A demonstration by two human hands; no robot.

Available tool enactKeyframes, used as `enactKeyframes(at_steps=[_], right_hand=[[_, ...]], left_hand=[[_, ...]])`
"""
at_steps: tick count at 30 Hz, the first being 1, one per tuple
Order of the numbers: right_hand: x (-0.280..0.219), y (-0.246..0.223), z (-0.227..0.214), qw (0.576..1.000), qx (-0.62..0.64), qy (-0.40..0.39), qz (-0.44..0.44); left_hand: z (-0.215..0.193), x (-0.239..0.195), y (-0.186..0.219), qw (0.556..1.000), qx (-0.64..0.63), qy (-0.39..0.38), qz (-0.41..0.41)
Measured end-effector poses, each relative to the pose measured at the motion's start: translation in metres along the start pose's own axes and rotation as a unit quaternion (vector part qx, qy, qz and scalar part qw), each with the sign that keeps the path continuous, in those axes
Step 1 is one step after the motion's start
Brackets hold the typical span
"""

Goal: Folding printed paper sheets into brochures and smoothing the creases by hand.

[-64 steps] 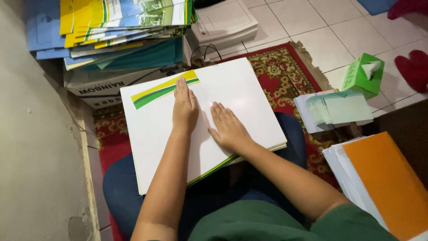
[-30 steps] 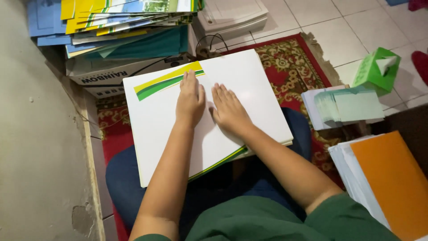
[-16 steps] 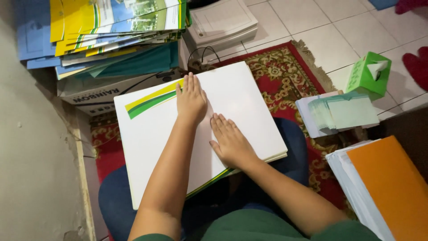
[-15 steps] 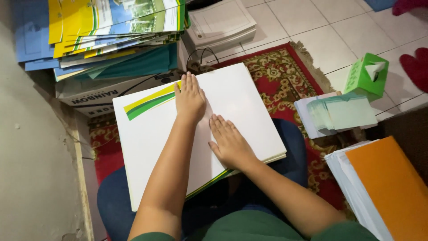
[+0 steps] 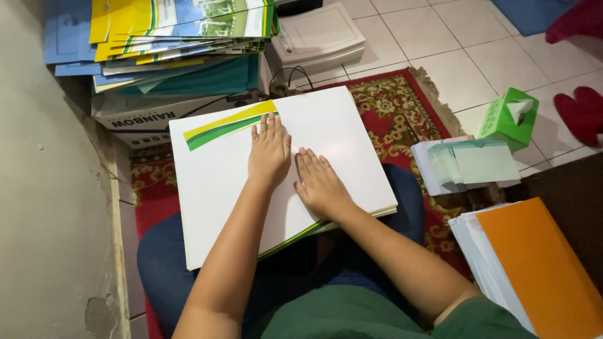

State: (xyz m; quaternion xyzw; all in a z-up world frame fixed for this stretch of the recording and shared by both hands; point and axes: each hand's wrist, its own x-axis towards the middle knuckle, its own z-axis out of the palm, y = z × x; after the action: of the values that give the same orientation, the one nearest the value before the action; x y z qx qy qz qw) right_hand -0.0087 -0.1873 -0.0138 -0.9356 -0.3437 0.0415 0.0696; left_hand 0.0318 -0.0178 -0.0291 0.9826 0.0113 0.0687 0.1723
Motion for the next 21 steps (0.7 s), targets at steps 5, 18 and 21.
enactKeyframes(at_steps=[5,18,21], right_hand=[[0.042,0.007,0.002,1.000,-0.002,0.004,0.003],[0.200,0.054,0.064,0.985,-0.075,0.134,-0.079],[0.181,0.046,0.050,0.991,-0.056,0.112,-0.055]], left_hand=[[0.005,0.001,-0.007,0.991,-0.100,0.082,0.014],[0.031,0.012,-0.020,0.975,-0.123,0.185,0.005],[0.033,0.014,-0.019,0.976,-0.103,0.191,0.008]])
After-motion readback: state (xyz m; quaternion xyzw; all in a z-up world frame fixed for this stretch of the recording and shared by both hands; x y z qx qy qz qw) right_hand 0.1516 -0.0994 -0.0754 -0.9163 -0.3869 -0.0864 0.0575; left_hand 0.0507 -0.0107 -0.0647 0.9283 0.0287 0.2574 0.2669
